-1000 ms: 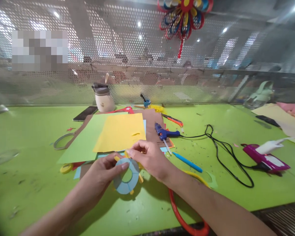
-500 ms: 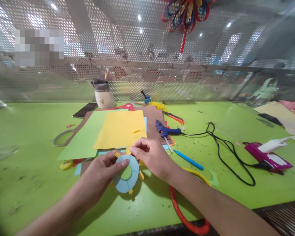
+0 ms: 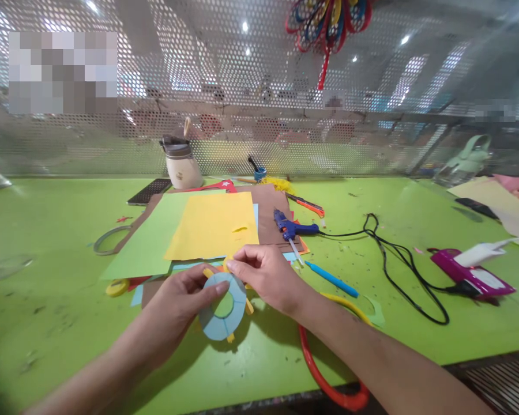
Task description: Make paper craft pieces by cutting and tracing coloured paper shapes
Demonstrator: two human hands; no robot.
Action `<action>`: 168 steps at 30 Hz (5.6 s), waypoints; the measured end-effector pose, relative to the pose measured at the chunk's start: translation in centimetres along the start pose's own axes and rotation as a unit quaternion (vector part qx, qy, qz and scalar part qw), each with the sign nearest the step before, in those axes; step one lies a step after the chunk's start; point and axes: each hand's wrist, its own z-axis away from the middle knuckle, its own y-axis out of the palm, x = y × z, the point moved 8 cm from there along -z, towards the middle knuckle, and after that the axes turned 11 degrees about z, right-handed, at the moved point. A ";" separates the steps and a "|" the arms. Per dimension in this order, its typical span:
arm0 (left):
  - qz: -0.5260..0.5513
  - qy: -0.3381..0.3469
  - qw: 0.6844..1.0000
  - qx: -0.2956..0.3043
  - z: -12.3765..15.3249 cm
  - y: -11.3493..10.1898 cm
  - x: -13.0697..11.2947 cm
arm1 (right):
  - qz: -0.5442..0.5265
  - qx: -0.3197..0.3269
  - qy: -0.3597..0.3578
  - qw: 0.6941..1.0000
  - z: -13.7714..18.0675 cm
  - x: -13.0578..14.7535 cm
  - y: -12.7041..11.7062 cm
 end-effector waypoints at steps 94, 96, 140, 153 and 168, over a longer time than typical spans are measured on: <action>0.020 0.066 0.997 -0.020 0.4 -0.1 -0.7 | -0.004 -0.006 0.019 1.000 -0.3 -0.7 -0.1; 0.020 0.064 0.997 -0.023 0.4 -0.2 -0.7 | -0.002 -0.006 0.017 1.000 -0.2 -0.8 -0.1; 0.055 0.084 0.993 -0.053 0.2 -0.7 -1.0 | 0.002 -0.013 -0.001 1.000 0.5 0.5 -0.5; 0.066 0.093 0.992 -0.057 0.0 -1.0 -0.9 | -0.022 0.001 0.040 0.999 0.8 -0.6 -0.3; 0.086 0.074 0.992 -0.057 -0.2 -1.2 -0.8 | -0.016 -0.045 0.035 0.998 0.8 -1.0 -0.4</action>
